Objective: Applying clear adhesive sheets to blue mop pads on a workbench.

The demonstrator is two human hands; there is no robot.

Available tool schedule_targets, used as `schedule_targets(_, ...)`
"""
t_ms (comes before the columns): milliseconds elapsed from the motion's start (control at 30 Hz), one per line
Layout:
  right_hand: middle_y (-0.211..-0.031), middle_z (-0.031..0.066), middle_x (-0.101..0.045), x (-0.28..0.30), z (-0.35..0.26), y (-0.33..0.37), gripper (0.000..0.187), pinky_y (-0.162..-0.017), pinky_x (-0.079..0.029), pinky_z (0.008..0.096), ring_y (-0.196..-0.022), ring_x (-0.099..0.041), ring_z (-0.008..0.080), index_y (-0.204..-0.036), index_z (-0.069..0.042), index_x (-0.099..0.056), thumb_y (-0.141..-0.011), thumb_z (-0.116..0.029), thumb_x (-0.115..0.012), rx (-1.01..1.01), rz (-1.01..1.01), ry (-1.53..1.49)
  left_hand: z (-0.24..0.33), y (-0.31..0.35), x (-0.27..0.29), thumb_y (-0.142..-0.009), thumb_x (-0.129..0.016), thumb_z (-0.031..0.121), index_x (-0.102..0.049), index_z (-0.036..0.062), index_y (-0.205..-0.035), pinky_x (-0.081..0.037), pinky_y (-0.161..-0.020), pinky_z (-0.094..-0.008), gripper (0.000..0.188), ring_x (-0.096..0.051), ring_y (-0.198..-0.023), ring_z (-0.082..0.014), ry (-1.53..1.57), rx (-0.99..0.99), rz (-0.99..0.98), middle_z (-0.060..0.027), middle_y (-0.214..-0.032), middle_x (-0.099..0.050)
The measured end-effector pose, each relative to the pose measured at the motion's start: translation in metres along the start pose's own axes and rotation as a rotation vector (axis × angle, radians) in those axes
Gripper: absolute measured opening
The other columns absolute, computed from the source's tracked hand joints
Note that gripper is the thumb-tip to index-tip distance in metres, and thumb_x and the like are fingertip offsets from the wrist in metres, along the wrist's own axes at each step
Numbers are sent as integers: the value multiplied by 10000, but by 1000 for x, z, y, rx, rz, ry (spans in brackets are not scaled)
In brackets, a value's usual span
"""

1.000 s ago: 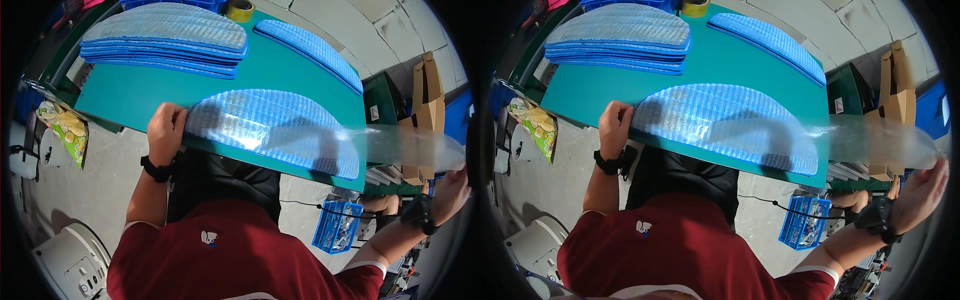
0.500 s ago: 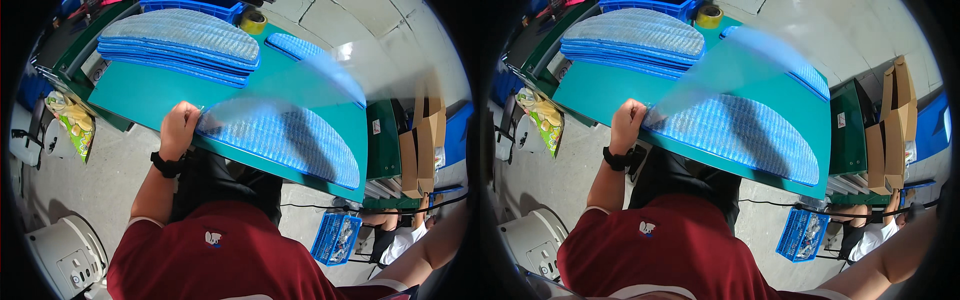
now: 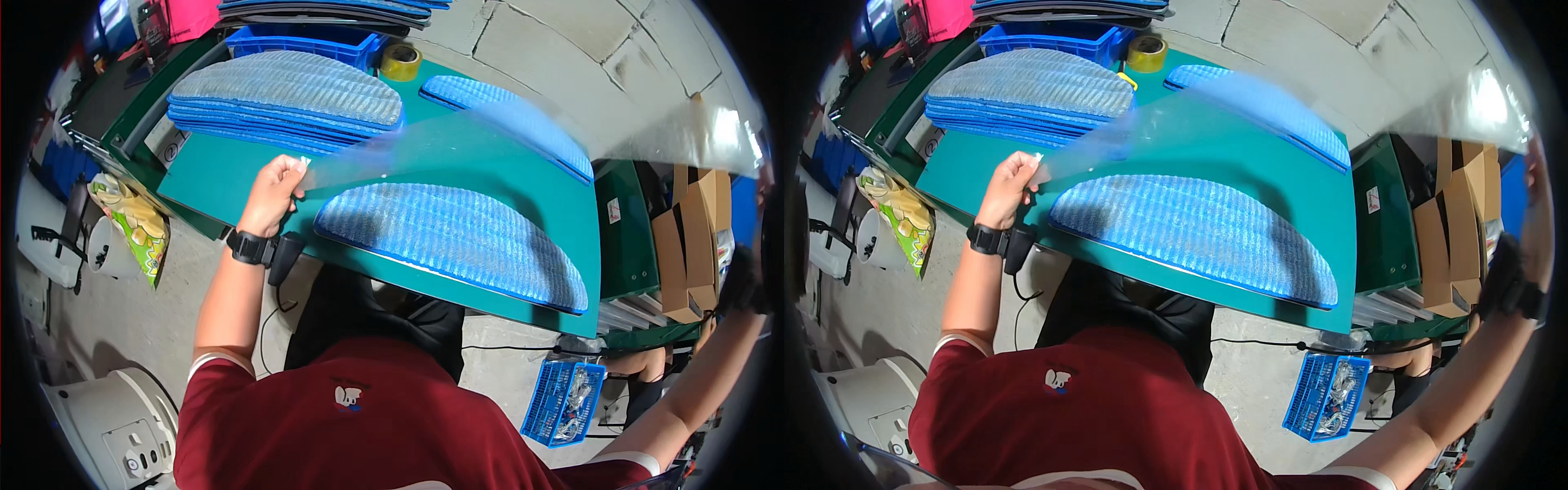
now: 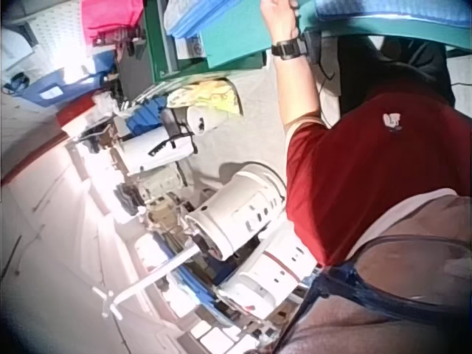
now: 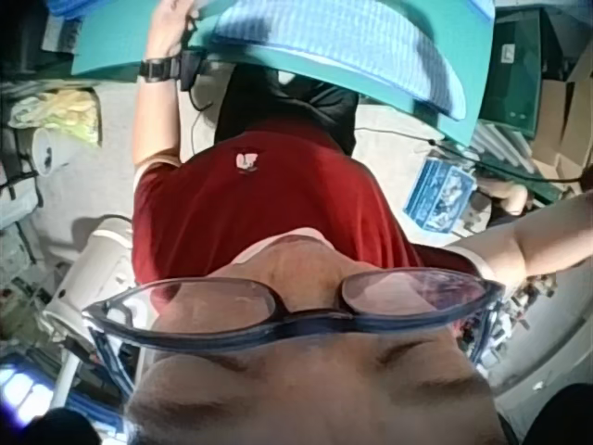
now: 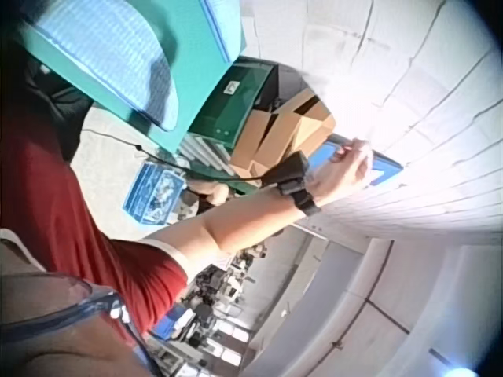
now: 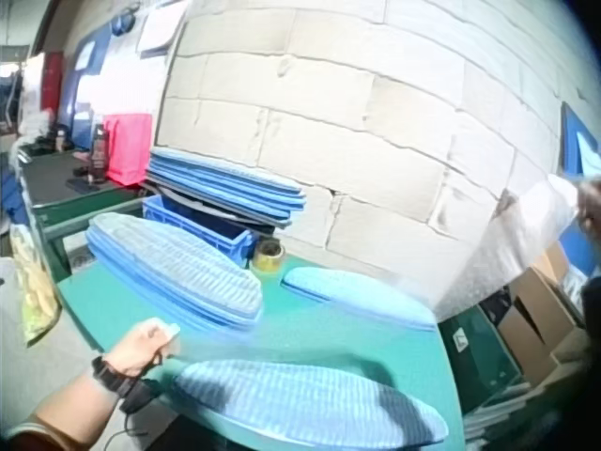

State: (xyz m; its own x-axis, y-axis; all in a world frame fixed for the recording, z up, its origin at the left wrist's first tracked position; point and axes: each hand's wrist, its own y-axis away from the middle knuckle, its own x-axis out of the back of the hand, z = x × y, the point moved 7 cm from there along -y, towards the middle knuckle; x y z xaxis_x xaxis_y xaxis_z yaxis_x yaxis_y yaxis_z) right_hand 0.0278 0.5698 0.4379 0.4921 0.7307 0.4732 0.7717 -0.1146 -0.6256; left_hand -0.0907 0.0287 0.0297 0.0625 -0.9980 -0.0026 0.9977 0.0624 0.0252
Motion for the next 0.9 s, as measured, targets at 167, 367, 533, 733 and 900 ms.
schedule_targets(167,-693,-54,-521,38,174,53,150,-519,-271,148,-594,-408,1,-880,-85,-598,-853,-232,-601,-249,121,49,10,-21,-22,-825,-626,225,-543,79,-835,-339,-435,-160,168,-459,-590,-34,-73,111,-141,28,-700,-519)
schedule_targets(367,-627,-51,-531,-1,284,162,150,-384,-267,130,-474,-401,-8,-799,-108,-600,-811,-246,-658,-616,167,27,9,-26,-41,-755,-699,168,-545,97,-797,-335,-430,-152,175,-428,-526,-17,-163,99,-242,54,-654,-513)
schedule_targets(533,-656,-88,-526,-28,325,207,157,-428,-310,141,-564,-464,-2,-741,-155,-581,-781,-268,-682,-846,69,-1,8,-31,-40,-741,-707,159,-530,71,-780,-298,-442,-163,201,-386,-527,-17,-258,11,-254,67,-635,-459)
schedule_targets(733,-646,-80,-517,-43,348,229,170,-435,-317,146,-561,-452,4,-717,-149,-574,-773,-263,-685,-932,-37,-64,3,-33,-37,-756,-693,196,-529,85,-781,-312,-433,-173,199,-427,-525,-27,-432,59,-299,47,-645,-512)
schedule_targets(900,-625,-59,-514,-50,352,242,170,-454,-329,167,-532,-437,23,-721,-133,-582,-770,-257,-687,-952,-90,-55,2,-34,-37,-741,-718,157,-549,43,-791,-327,-458,-177,210,-411,-526,-32,-431,66,-261,43,-632,-487)
